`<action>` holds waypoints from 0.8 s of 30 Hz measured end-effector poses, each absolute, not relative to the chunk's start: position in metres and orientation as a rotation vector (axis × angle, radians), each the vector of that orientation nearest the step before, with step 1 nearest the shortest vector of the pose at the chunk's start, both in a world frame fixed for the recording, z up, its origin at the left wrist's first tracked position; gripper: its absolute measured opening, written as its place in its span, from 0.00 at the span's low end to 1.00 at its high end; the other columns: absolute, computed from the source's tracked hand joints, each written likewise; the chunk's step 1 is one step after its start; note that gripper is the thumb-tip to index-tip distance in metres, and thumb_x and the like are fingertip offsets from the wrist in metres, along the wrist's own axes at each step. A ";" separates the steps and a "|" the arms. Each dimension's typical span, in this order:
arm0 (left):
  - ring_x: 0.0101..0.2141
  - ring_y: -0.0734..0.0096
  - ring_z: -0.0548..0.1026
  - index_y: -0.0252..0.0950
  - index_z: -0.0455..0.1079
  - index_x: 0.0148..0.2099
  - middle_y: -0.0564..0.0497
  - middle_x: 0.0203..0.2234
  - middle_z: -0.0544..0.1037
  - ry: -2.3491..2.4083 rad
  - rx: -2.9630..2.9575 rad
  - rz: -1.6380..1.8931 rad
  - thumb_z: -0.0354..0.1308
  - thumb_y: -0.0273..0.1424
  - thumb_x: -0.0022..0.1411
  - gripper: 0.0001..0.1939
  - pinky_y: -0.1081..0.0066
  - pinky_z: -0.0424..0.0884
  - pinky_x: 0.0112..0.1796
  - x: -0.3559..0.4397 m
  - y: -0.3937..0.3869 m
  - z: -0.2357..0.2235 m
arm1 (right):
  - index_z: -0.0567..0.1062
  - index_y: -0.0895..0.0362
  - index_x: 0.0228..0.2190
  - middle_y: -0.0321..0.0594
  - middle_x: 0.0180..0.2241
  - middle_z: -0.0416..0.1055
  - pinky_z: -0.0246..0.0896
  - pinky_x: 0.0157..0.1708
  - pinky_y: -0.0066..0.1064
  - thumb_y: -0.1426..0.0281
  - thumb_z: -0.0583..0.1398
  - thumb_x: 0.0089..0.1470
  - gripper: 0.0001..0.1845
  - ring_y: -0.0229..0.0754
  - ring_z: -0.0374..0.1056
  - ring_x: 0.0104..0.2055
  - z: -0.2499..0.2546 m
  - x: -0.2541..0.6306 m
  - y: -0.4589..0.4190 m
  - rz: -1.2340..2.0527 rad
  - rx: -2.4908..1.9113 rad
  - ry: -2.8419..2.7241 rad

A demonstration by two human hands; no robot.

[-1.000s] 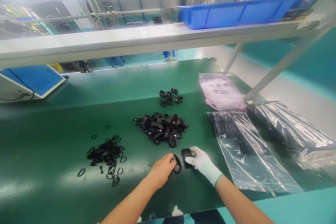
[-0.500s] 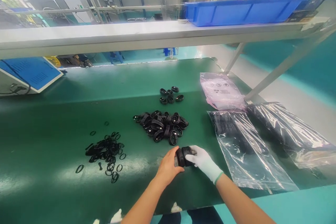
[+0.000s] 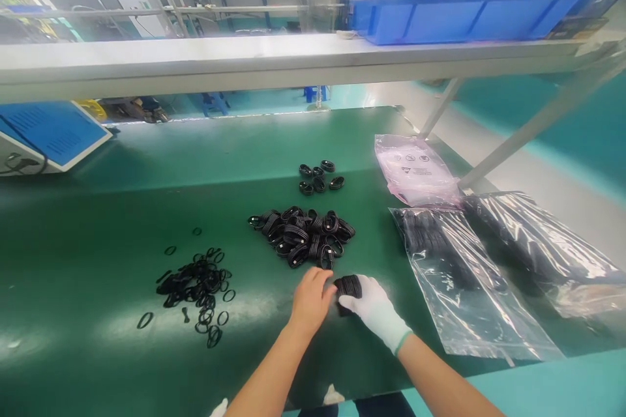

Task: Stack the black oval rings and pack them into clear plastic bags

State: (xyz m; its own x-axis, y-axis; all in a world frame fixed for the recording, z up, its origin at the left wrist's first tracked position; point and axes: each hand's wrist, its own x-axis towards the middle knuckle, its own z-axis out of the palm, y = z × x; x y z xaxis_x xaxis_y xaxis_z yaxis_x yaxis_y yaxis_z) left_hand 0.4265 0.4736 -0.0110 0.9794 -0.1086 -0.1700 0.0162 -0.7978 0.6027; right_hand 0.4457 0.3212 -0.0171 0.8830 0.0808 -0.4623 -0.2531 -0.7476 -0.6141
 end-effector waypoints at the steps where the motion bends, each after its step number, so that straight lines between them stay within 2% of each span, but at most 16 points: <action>1: 0.44 0.68 0.65 0.41 0.64 0.49 0.50 0.43 0.68 -0.077 2.587 -0.227 0.45 0.26 0.59 0.16 0.67 0.61 0.45 0.435 0.472 -0.009 | 0.69 0.56 0.39 0.43 0.37 0.65 0.57 0.38 0.33 0.62 0.60 0.39 0.22 0.45 0.63 0.40 -0.016 0.446 0.321 0.628 -2.344 0.118; 3: 0.43 0.65 0.64 0.38 0.68 0.42 0.47 0.38 0.69 -0.108 2.745 -0.219 0.42 0.21 0.58 0.16 0.65 0.59 0.45 0.451 0.469 -0.006 | 0.69 0.56 0.39 0.43 0.36 0.64 0.56 0.39 0.33 0.62 0.60 0.39 0.22 0.45 0.63 0.40 -0.013 0.447 0.321 0.647 -2.352 0.110; 6: 0.43 0.62 0.63 0.36 0.70 0.36 0.44 0.36 0.70 -0.132 2.785 -0.243 0.45 0.20 0.56 0.13 0.63 0.57 0.44 0.462 0.470 -0.003 | 0.69 0.56 0.40 0.44 0.36 0.64 0.56 0.40 0.33 0.63 0.59 0.39 0.23 0.46 0.63 0.40 -0.011 0.448 0.320 0.649 -2.353 0.101; 10: 0.38 0.66 0.65 0.39 0.68 0.35 0.50 0.32 0.71 -0.029 2.762 -0.244 0.49 0.27 0.56 0.07 0.68 0.59 0.39 0.435 0.485 -0.001 | 0.68 0.57 0.40 0.44 0.37 0.64 0.56 0.40 0.33 0.62 0.59 0.39 0.23 0.45 0.62 0.40 -0.011 0.447 0.321 0.645 -2.342 0.107; 15: 0.27 0.76 0.68 0.40 0.65 0.33 0.58 0.25 0.71 0.228 2.258 -0.345 0.50 0.32 0.55 0.04 0.75 0.59 0.29 0.383 0.483 -0.022 | 0.68 0.57 0.39 0.44 0.36 0.64 0.56 0.40 0.33 0.62 0.59 0.40 0.22 0.46 0.62 0.40 -0.012 0.447 0.319 0.644 -2.335 0.098; 21: 0.28 0.75 0.69 0.40 0.66 0.30 0.59 0.25 0.73 0.255 2.214 -0.404 0.51 0.30 0.53 0.03 0.76 0.58 0.29 0.375 0.467 -0.037 | 0.68 0.57 0.40 0.45 0.37 0.64 0.56 0.41 0.33 0.63 0.58 0.41 0.21 0.46 0.62 0.41 -0.013 0.446 0.317 0.629 -2.374 0.051; 24: 0.29 0.75 0.69 0.40 0.66 0.31 0.58 0.26 0.74 0.269 2.231 -0.463 0.52 0.29 0.52 0.03 0.76 0.57 0.29 0.378 0.467 -0.032 | 0.67 0.57 0.41 0.46 0.38 0.64 0.56 0.41 0.34 0.58 0.57 0.41 0.24 0.47 0.63 0.42 -0.010 0.444 0.324 0.654 -2.424 0.091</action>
State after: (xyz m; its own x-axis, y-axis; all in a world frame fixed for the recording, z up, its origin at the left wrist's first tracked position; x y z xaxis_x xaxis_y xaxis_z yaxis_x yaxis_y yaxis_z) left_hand 0.3784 0.4668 -0.0317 0.9096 0.0382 -0.4137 0.3404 -0.6393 0.6895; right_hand 0.4442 0.3235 -0.0103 0.8750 0.0899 -0.4757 -0.2168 -0.8058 -0.5510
